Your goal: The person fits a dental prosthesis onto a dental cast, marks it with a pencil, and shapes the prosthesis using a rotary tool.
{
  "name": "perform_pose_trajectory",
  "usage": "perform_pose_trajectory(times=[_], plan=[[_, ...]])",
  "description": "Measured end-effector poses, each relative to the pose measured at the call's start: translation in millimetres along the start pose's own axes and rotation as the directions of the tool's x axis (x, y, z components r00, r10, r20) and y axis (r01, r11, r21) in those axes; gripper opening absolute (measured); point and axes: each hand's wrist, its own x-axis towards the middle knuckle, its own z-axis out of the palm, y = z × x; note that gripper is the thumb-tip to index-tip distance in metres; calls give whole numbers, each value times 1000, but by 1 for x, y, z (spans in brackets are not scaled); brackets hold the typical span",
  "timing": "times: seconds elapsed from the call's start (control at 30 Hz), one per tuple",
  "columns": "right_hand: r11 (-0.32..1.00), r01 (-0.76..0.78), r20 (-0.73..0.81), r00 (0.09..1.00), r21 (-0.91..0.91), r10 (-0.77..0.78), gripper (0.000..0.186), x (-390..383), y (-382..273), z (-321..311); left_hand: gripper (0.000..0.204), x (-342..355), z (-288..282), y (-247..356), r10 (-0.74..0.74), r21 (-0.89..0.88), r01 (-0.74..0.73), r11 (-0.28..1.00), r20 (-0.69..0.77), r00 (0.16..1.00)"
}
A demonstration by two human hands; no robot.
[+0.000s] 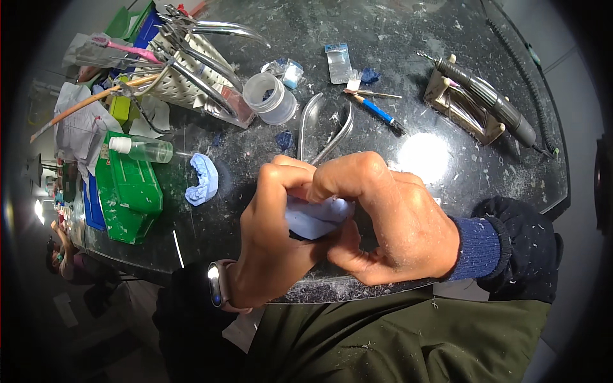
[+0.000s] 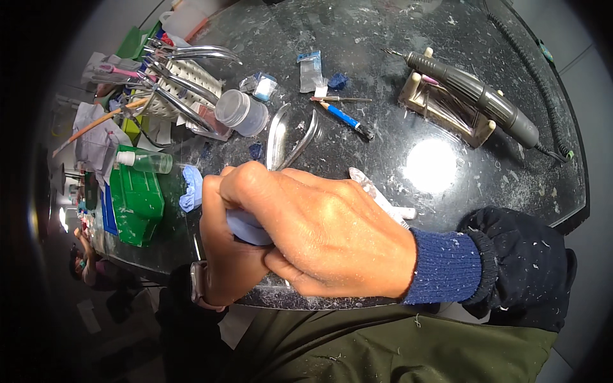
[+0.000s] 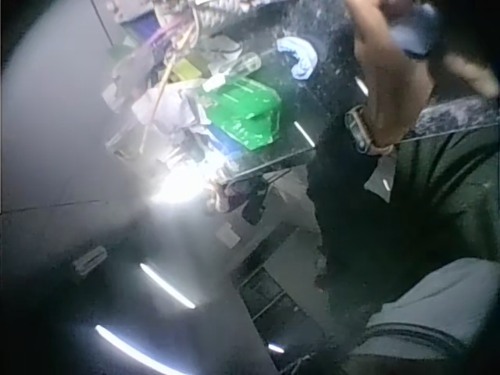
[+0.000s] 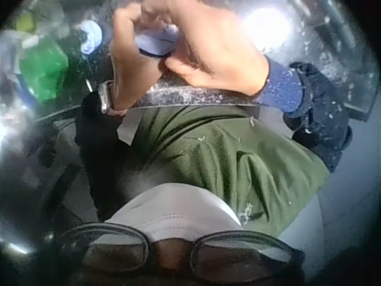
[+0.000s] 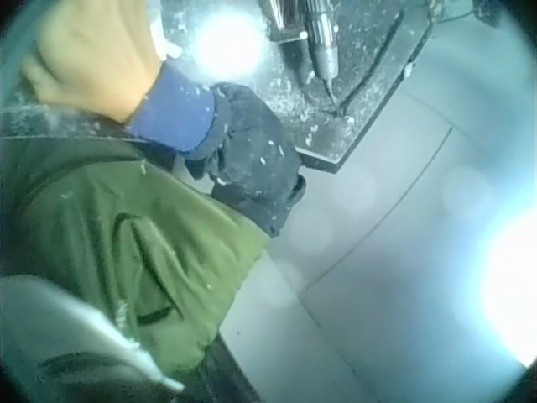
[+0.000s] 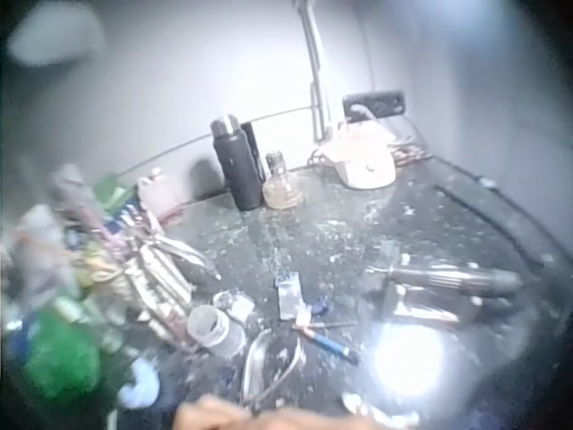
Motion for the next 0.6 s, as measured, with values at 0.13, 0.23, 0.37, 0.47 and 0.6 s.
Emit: perform_pose_trajectory(times=[0.13,0.23,0.37,0.47,0.6], plan=[[999,13,7,1000,-37,-12,49,3,0,-2,45,1,0,-3,15,-38,-17,999,-45,999],[999,31,3,1000,-11,-31,48,2,4,1,46,3,-4,-3,20,-80,-20,997,-1,1000],[997,-63,19,998,46,62,47,2,-2,0,44,3,-7,0,6,-126,-5,992,5,1000],[999,-50,11,999,4,50,45,4,-4,-2,52,1,-5,-2,-17,-92,17,996,-2,1000],[852,-285,39,954,440,299,43,3,2,-5,55,1,-11,-11,33,-57,-35,998,-30,999]])
